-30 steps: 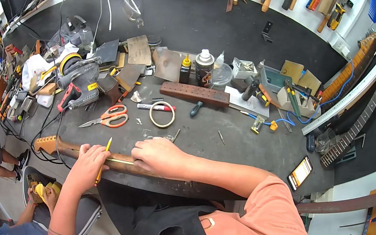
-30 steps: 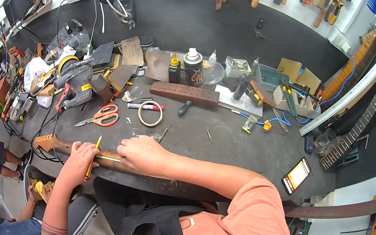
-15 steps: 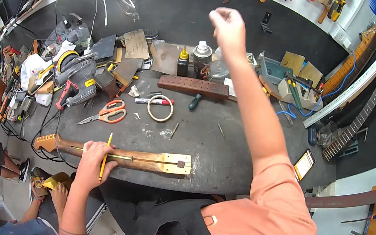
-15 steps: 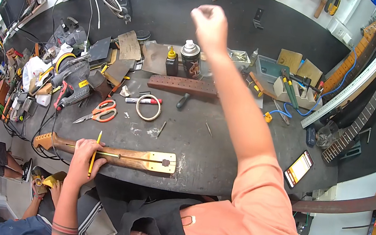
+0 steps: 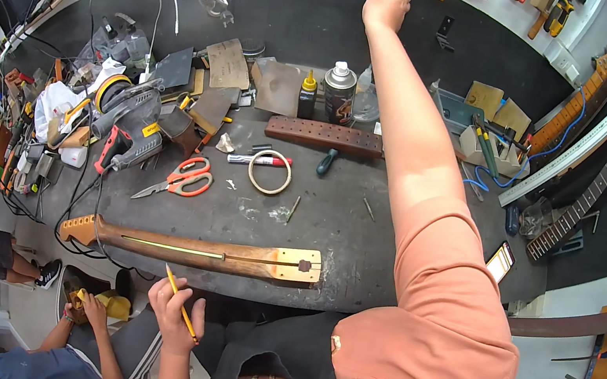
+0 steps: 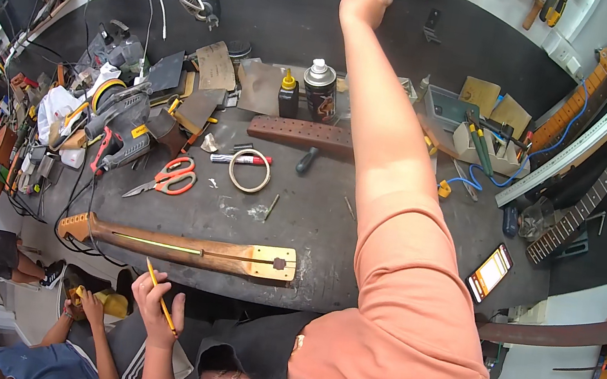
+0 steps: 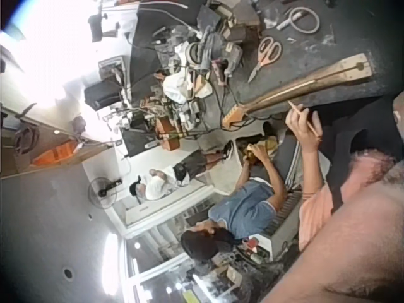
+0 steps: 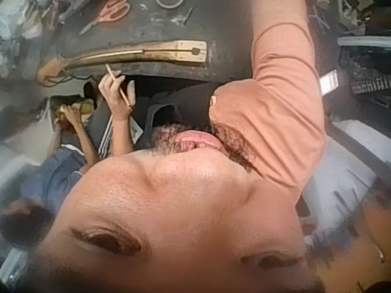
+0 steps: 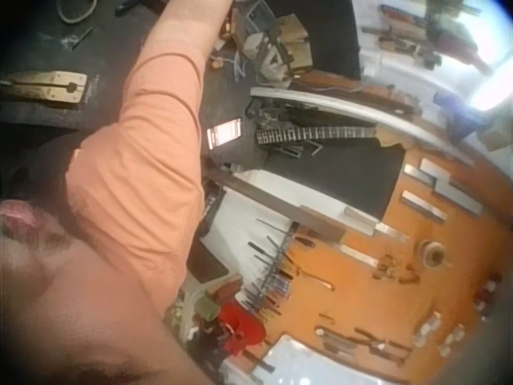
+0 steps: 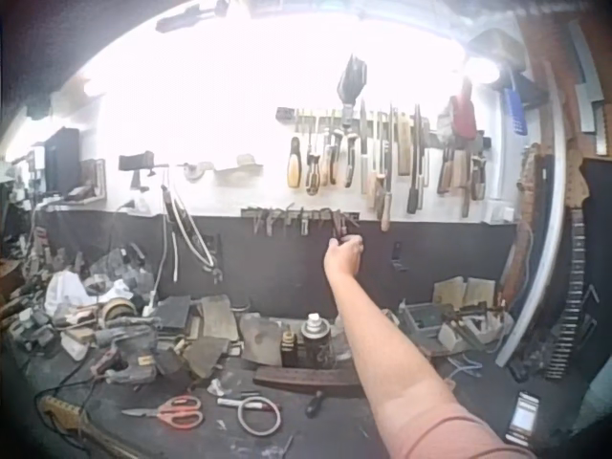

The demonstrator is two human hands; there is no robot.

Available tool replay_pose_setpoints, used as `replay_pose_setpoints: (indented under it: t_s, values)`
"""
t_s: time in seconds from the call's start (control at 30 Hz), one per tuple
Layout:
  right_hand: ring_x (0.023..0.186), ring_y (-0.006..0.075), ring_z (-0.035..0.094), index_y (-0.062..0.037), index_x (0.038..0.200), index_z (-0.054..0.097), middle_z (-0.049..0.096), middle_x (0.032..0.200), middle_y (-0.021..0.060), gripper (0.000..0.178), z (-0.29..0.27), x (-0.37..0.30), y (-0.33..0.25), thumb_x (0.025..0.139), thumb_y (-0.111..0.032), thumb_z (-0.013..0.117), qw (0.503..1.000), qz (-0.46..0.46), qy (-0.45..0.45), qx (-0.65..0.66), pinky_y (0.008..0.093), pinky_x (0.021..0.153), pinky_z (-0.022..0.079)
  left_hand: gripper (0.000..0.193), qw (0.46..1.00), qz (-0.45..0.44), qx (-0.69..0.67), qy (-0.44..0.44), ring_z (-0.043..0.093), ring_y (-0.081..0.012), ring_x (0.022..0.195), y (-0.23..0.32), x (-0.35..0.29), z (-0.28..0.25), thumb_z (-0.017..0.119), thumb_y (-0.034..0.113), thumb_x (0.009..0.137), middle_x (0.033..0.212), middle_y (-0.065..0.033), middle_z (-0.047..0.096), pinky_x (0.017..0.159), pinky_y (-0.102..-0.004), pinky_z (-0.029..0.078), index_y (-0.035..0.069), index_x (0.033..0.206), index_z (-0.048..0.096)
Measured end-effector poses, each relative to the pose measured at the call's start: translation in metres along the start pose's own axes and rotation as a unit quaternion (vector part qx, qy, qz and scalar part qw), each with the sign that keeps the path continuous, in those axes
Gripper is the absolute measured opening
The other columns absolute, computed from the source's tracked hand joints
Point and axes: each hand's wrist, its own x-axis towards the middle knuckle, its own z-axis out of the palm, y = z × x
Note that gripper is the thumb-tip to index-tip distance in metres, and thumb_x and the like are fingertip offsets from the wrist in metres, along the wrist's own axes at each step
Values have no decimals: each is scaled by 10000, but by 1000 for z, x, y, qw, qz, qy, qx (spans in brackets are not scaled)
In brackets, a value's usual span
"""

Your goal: The person marks a wooden guitar neck using a pencil and a metal ruler to draw straight lines along the fretboard. They repeatedly align the ruler, draw lines, and reposition the neck to ensure accuracy on different sections of the wood.

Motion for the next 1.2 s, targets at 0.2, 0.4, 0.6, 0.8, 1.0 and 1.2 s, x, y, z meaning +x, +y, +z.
replay_pose_setpoints:
  t_s: [0.2, 0.4, 0.6, 0.8, 1.0, 1.2]
  values:
    - [1229, 412, 727, -64, 1256, 665, 670, 1365, 200, 446, -8, 6, 6, 976, -339, 878, 998, -26, -48, -21, 527, 1070, 588, 453, 999, -42, 9, -2, 577, -429, 1312, -2, -4, -6, 831, 64, 905, 1362, -181, 664, 1177, -572, 441, 94, 1294, 601]
    - [1114, 391, 773, 10, 1191, 752, 795, 1174, 200, 452, -6, 3, 10, 948, -348, 885, 997, -69, 23, 9, 502, 1012, 601, 464, 1000, -24, 5, -9, 574, -428, 1317, -3, -3, -6, 834, 84, 922, 1382, -181, 659, 1177, -573, 441, 92, 1322, 598]
    - [1194, 449, 740, -6, 1162, 752, 777, 1199, 252, 400, 3, 25, 18, 950, -328, 858, 996, -82, 36, 5, 544, 1075, 568, 458, 1000, -23, -10, -15, 575, -429, 1317, -1, -2, 2, 831, 85, 933, 1392, -183, 657, 1172, -574, 440, 90, 1328, 599]
    - [1128, 464, 759, -10, 1097, 783, 790, 1136, 257, 362, 20, 13, 13, 962, -340, 842, 997, -30, 65, 25, 568, 1023, 584, 431, 998, -60, -16, 12, 576, -424, 1320, -1, -21, 21, 801, 59, 956, 1402, -188, 654, 1183, -569, 427, 85, 1335, 597]
    - [1121, 471, 768, 14, 1075, 804, 801, 1141, 282, 388, 22, 16, 18, 961, -355, 843, 995, -74, 61, 7, 540, 1025, 592, 430, 996, -64, -12, 59, 573, -413, 1324, 3, -28, 27, 788, 57, 967, 1404, -185, 653, 1188, -566, 421, 90, 1348, 591]
    - [1090, 484, 775, 23, 1054, 827, 815, 1112, 304, 374, 2, 23, 2, 925, -327, 852, 995, -86, -24, 35, 538, 986, 598, 490, 996, -57, -27, 59, 584, -422, 1315, 1, -33, 33, 802, 17, 923, 1406, -174, 663, 1171, -573, 433, 105, 1359, 598]
